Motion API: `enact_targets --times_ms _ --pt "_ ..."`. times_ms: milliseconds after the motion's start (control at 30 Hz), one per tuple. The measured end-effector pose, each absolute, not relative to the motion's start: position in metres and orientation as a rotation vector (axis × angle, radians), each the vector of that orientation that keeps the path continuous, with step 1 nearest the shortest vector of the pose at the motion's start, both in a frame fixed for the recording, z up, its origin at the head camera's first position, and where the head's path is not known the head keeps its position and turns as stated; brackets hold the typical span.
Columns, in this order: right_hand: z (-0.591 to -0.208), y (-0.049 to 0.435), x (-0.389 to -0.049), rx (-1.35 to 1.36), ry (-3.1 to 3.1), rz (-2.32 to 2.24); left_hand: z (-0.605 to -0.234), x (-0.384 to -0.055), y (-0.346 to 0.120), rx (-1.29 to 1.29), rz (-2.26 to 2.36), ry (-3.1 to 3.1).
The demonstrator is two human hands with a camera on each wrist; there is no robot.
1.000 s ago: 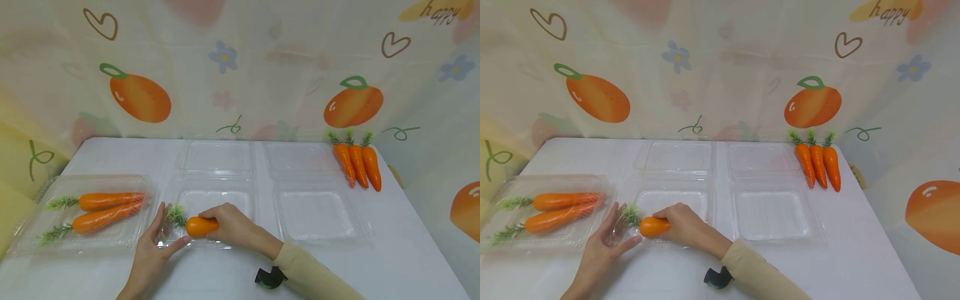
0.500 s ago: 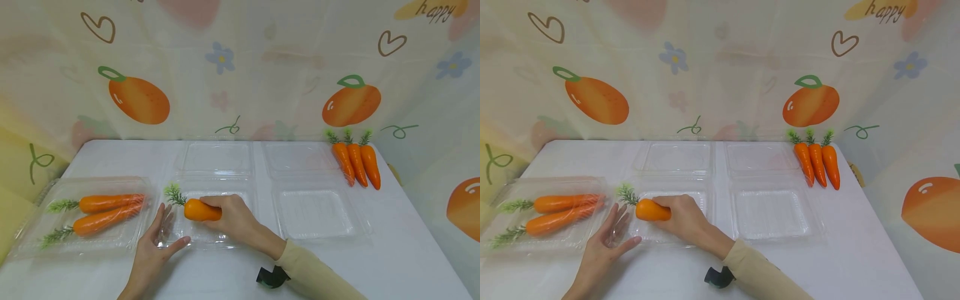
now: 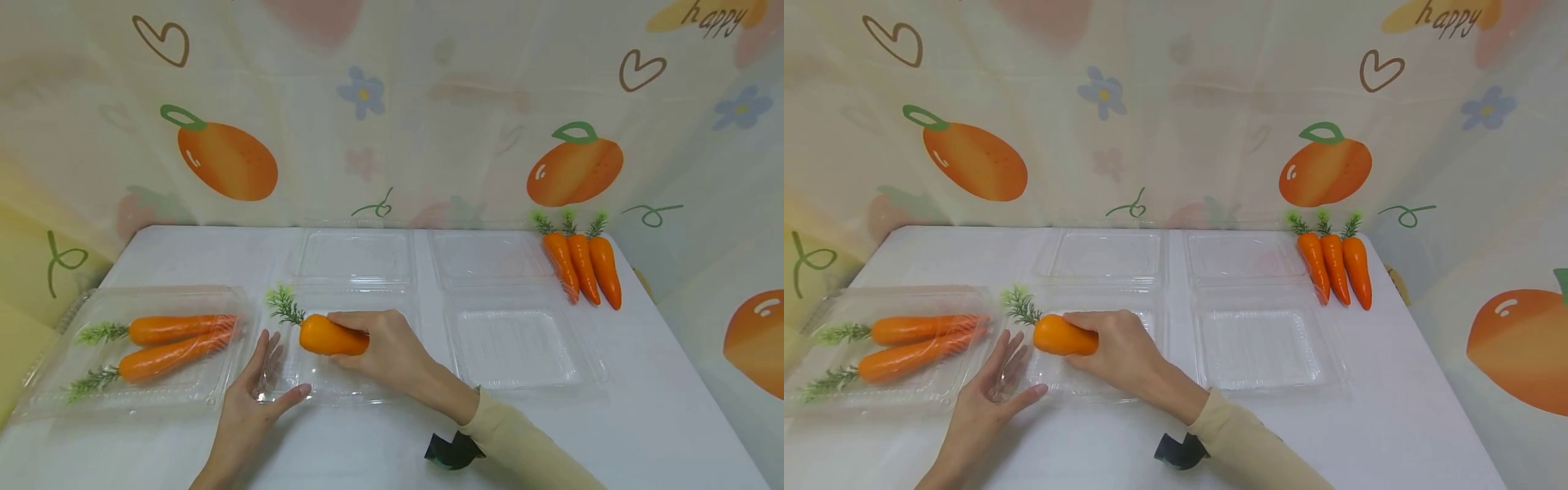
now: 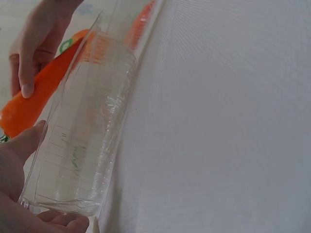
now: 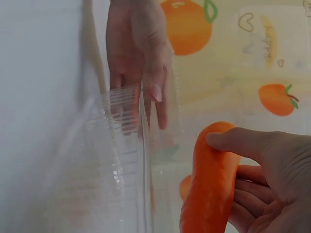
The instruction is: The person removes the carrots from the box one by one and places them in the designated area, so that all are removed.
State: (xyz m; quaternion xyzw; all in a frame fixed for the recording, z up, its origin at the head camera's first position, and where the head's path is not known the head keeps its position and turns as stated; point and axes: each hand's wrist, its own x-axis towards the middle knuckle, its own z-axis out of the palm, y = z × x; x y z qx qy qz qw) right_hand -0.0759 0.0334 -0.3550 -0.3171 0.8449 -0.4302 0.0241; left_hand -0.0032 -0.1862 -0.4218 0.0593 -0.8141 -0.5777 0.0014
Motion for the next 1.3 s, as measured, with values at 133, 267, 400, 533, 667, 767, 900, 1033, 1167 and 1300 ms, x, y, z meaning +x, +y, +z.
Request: enact_targets --times_ms 133,267,400,533,667,767,900,1033,1167,1300 --pt "-0.35 0.04 -0.076 -0.973 2.588 -1.388 -0.422 -0.003 -0.186 0.197 -1.817 -2.557" --pt "-0.347 0.048 -0.077 -0.96 2.583 -1.429 -0.422 -0.003 -0.186 0.206 -1.815 -2.564" --pt "-0.345 0.057 -0.08 -0.939 2.586 -1.446 -0.421 -0.003 -0.186 0.218 -1.805 -2.575" --pt "-0.344 0.067 -0.083 -0.892 2.6 -1.446 -0.422 -0.004 -0.186 0.194 -1.808 -2.565" --pt "-0.345 0.076 -0.086 -0.851 2.61 -1.453 -0.423 -0.005 -0.186 0.16 -1.81 -2.552" --pt "-0.346 0.083 -0.087 -0.828 2.605 -1.469 -0.422 -0.003 -0.187 0.178 -1.782 -2.57" --pt "-0.347 0.094 -0.087 -0.763 2.614 -1.471 -0.42 0.0 -0.187 0.189 -1.749 -2.589" --pt "-0.346 0.104 -0.087 -0.713 2.647 -1.454 -0.421 0.001 -0.187 0.159 -1.751 -2.575" --pt "-0.345 0.114 -0.089 -0.711 2.693 -1.443 -0.422 0.0 -0.187 0.144 -1.754 -2.566" --pt "-0.344 0.125 -0.091 -0.687 2.732 -1.455 -0.422 0.001 -0.187 0.14 -1.729 -2.576"
